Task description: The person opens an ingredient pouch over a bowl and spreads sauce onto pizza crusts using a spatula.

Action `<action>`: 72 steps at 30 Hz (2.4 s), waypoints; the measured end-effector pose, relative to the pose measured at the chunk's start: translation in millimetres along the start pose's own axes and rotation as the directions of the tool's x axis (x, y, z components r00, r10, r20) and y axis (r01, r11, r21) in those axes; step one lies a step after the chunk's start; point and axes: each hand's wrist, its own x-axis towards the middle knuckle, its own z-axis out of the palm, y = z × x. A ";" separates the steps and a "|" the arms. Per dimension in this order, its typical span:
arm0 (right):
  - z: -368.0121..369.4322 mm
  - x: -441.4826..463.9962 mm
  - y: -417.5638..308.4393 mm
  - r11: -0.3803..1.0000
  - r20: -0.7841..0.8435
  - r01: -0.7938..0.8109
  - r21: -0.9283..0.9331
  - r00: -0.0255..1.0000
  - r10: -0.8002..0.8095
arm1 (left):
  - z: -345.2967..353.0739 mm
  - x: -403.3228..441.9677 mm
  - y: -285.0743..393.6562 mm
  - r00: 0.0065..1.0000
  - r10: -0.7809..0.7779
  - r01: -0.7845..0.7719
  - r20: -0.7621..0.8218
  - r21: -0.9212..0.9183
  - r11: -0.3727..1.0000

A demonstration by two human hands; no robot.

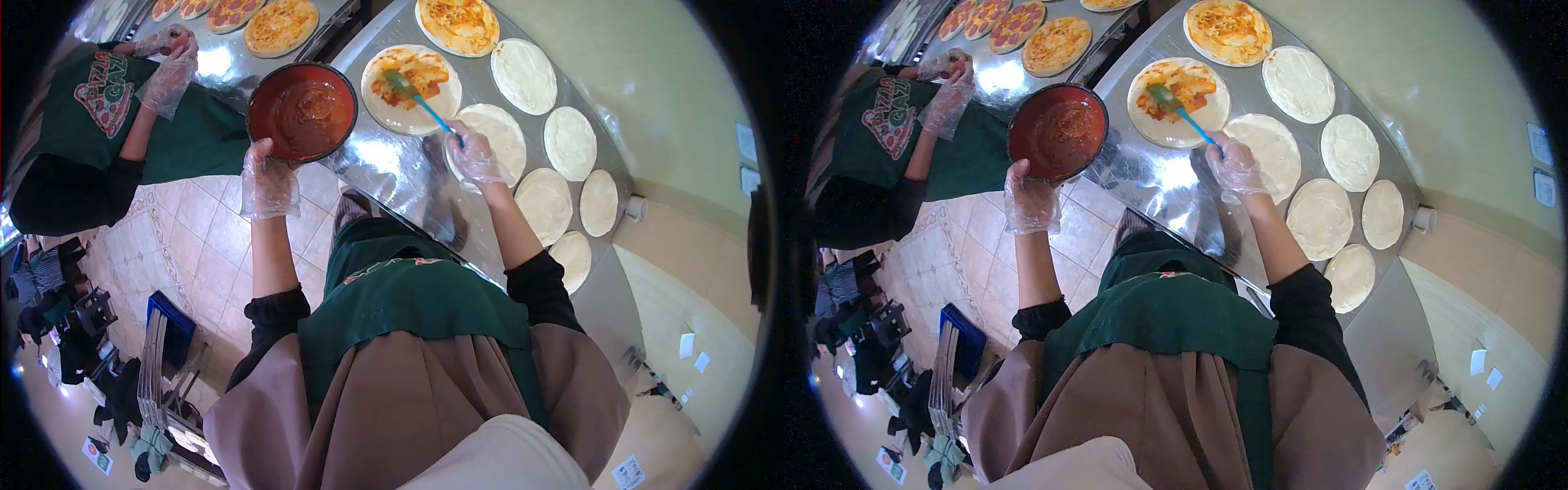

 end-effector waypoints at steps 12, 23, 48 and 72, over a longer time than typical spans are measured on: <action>15.3 24.1 4.6 0.990 0.098 0.108 -0.091 0.990 -0.099 | 6.7 -13.7 3.4 1.000 0.006 -0.006 -0.010 0.001 1.000; 2.9 24.4 -0.7 0.963 0.196 0.221 -0.154 0.962 -0.190 | -0.5 -21.5 4.3 0.999 0.037 -0.039 -0.021 -0.061 0.997; -86.2 18.4 -26.1 0.861 0.350 0.346 -0.373 0.912 -0.215 | -2.8 -51.0 -18.2 0.994 0.077 -0.083 -0.079 -0.072 0.994; -119.1 -27.3 -24.1 0.675 0.303 0.180 -0.715 0.951 0.067 | -2.7 -56.8 -24.2 0.996 0.066 -0.071 -0.059 -0.095 0.993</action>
